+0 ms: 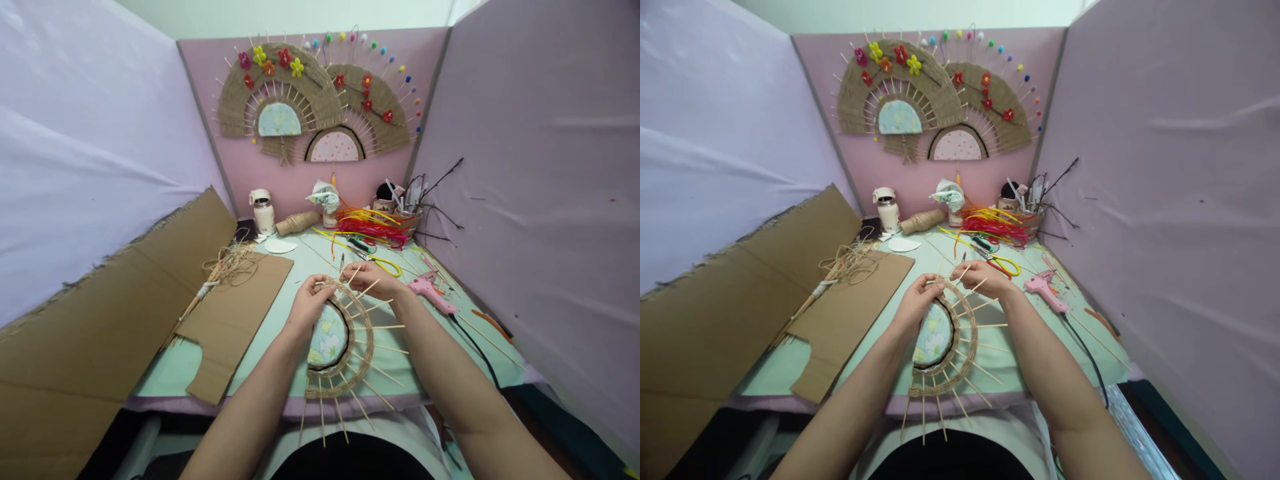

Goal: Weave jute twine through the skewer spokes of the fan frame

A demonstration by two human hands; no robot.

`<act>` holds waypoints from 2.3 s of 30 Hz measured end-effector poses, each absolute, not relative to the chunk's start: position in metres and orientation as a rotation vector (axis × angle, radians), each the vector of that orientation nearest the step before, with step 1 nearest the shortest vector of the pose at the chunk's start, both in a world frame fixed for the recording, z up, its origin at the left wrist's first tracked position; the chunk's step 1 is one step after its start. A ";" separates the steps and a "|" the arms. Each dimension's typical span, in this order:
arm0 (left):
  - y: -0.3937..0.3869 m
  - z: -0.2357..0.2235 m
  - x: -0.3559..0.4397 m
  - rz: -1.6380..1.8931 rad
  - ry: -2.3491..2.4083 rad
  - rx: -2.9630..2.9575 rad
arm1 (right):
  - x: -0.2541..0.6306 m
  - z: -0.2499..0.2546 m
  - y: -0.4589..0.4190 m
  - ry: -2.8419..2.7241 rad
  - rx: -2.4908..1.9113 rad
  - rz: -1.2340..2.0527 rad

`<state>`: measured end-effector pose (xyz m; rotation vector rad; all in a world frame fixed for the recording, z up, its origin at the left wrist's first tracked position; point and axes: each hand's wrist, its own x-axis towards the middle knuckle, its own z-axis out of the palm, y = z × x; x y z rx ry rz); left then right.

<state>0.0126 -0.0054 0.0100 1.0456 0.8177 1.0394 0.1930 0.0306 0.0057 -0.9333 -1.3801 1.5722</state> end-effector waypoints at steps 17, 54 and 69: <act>0.001 0.006 0.011 1.148 0.852 1.085 | 0.201 0.012 0.030 -1.193 -0.835 1.536; 0.003 0.017 -0.002 0.959 0.784 1.120 | 0.206 0.008 0.026 -1.827 -1.083 1.577; 0.006 0.019 -0.007 0.838 0.673 0.943 | 0.202 0.013 0.020 -1.504 -0.994 1.753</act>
